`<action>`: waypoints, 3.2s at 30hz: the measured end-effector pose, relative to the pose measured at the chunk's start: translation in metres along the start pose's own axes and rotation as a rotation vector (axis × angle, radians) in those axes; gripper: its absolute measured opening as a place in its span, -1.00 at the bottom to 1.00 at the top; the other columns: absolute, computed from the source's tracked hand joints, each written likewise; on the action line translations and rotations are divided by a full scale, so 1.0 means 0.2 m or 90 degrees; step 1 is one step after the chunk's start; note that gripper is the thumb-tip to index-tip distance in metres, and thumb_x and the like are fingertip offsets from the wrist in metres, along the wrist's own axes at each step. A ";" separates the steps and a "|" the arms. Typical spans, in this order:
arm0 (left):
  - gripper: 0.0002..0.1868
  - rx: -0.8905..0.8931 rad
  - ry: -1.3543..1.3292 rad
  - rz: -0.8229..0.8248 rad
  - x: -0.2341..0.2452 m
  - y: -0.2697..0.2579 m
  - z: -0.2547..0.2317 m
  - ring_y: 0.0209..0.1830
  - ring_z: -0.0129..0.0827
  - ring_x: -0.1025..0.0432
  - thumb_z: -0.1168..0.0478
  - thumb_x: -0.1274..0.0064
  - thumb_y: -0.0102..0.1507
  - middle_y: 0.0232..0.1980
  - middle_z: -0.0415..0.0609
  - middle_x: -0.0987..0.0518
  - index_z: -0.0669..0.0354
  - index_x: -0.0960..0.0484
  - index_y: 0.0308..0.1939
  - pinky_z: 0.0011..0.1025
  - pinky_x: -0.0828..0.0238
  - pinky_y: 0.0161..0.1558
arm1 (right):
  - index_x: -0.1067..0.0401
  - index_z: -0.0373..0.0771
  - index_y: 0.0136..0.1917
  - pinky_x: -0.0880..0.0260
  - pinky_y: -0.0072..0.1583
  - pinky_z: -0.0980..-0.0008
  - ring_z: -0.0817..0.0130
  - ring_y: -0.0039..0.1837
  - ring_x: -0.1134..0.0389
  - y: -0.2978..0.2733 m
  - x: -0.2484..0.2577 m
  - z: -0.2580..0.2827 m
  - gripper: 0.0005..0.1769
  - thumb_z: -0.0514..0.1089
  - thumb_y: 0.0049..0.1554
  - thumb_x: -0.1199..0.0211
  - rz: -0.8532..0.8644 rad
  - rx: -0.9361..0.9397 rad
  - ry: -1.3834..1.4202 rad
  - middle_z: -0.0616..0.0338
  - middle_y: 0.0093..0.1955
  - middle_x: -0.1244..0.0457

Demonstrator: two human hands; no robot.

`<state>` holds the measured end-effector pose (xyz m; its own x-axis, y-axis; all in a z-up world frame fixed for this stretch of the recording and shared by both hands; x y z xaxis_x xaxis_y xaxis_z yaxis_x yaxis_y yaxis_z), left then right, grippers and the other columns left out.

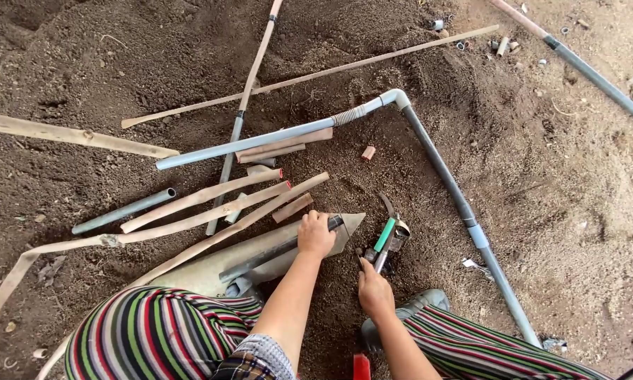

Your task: Cutting PVC pipes into smaller sections using a manual ratcheting pipe cutter on the ground.

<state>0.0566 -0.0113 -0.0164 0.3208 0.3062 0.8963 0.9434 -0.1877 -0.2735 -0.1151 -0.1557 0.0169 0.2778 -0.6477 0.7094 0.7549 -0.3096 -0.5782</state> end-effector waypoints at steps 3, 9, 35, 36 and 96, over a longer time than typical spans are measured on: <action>-0.49 -0.054 -0.046 -0.074 0.02 -0.05 0.01 0.12 -0.14 -0.41 0.19 -0.22 0.21 0.11 -0.01 -0.50 0.03 -0.54 0.26 -0.12 -0.39 0.23 | -0.21 0.08 0.62 -0.51 0.31 -0.05 -0.08 0.23 -0.50 -0.02 0.01 0.00 -0.45 0.04 0.38 0.04 0.013 -0.012 0.017 0.01 0.35 -0.40; -0.62 -0.126 -0.087 -0.226 -0.05 -0.06 0.02 0.09 -0.02 -0.39 0.20 -0.24 0.17 0.08 -0.03 -0.55 -0.03 -0.68 0.09 -0.01 -0.31 0.21 | 0.05 0.35 0.71 -0.55 0.26 -0.08 -0.08 0.22 -0.51 0.04 0.00 -0.03 -0.38 0.10 0.42 0.14 0.036 -0.037 -0.051 0.01 0.33 -0.41; -0.62 -0.012 -0.038 0.020 -0.27 0.07 0.08 0.36 -0.12 -0.23 -0.06 -0.04 0.40 0.21 -0.03 -0.40 -0.02 -0.55 0.22 0.03 -0.25 0.27 | 0.09 0.50 0.77 -0.56 0.15 -0.13 -0.24 0.10 -0.53 -0.10 0.09 0.14 -0.23 -0.08 0.39 0.16 -0.020 0.126 -0.095 -0.16 0.07 -0.46; -0.60 -0.012 -0.038 0.028 -0.27 0.07 0.08 0.36 -0.13 -0.22 -0.08 -0.04 0.39 0.22 -0.04 -0.39 -0.02 -0.55 0.22 0.03 -0.25 0.28 | 0.10 0.51 0.77 -0.56 0.15 -0.13 -0.24 0.10 -0.53 -0.09 0.08 0.13 -0.23 -0.07 0.39 0.17 -0.017 0.126 -0.099 -0.16 0.07 -0.46; -0.59 0.007 -0.009 0.058 -0.13 0.02 0.05 0.35 -0.15 -0.24 0.03 -0.17 0.35 0.20 -0.06 -0.35 0.09 -0.55 0.21 -0.12 -0.23 0.27 | 0.26 0.28 0.81 -0.59 0.15 -0.13 -0.25 0.09 -0.54 -0.03 -0.04 0.09 -0.14 -0.17 0.35 0.12 0.009 0.179 -0.116 -0.13 0.14 -0.42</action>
<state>0.0536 -0.0107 -0.0449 0.4060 0.3010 0.8629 0.9112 -0.2053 -0.3571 -0.1111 -0.1363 0.0224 0.3715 -0.5076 0.7774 0.8776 -0.0811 -0.4724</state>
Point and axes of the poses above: each hand's wrist, its own y-axis towards the middle knuckle, its own x-axis out of the back of the hand, z = x × y, the point moved 6 cm from there along y, towards the middle knuckle
